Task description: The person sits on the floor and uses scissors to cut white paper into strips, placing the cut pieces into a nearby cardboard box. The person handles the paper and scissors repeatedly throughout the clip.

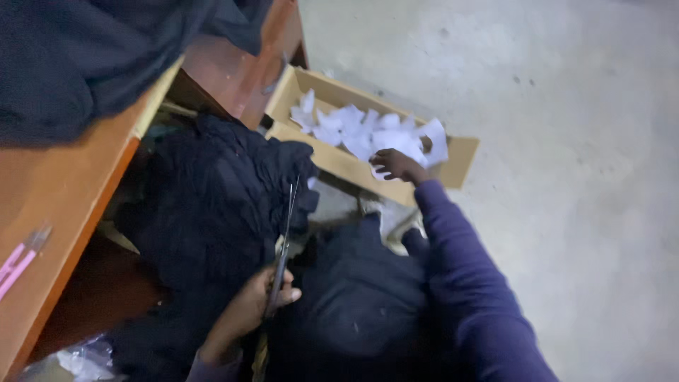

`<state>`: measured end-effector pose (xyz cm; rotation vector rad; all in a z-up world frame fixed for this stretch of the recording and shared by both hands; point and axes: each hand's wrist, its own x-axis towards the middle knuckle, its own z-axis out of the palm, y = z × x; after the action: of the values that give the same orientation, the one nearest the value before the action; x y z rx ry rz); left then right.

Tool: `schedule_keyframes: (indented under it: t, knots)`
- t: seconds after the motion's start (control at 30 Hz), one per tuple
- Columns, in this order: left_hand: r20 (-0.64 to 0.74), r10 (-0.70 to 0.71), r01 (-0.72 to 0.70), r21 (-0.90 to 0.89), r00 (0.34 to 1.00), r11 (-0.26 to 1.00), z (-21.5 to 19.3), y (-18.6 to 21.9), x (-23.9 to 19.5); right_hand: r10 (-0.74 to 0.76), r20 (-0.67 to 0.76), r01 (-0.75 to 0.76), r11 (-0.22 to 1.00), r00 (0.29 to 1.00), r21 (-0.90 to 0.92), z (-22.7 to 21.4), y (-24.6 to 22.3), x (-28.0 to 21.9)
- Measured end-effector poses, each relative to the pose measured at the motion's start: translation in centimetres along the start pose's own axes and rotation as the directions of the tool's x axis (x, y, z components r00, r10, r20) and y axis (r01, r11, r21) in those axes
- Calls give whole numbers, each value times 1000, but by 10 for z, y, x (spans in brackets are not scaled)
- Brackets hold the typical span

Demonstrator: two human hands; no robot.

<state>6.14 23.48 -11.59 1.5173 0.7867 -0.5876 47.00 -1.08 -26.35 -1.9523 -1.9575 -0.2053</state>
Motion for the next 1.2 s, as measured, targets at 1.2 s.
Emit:
schedule_keyframes:
  t: [1.2]
  knots:
    - [128, 725, -404, -758, 677, 512, 165, 6, -166, 901, 254, -623, 23, 352, 782, -224, -506, -106]
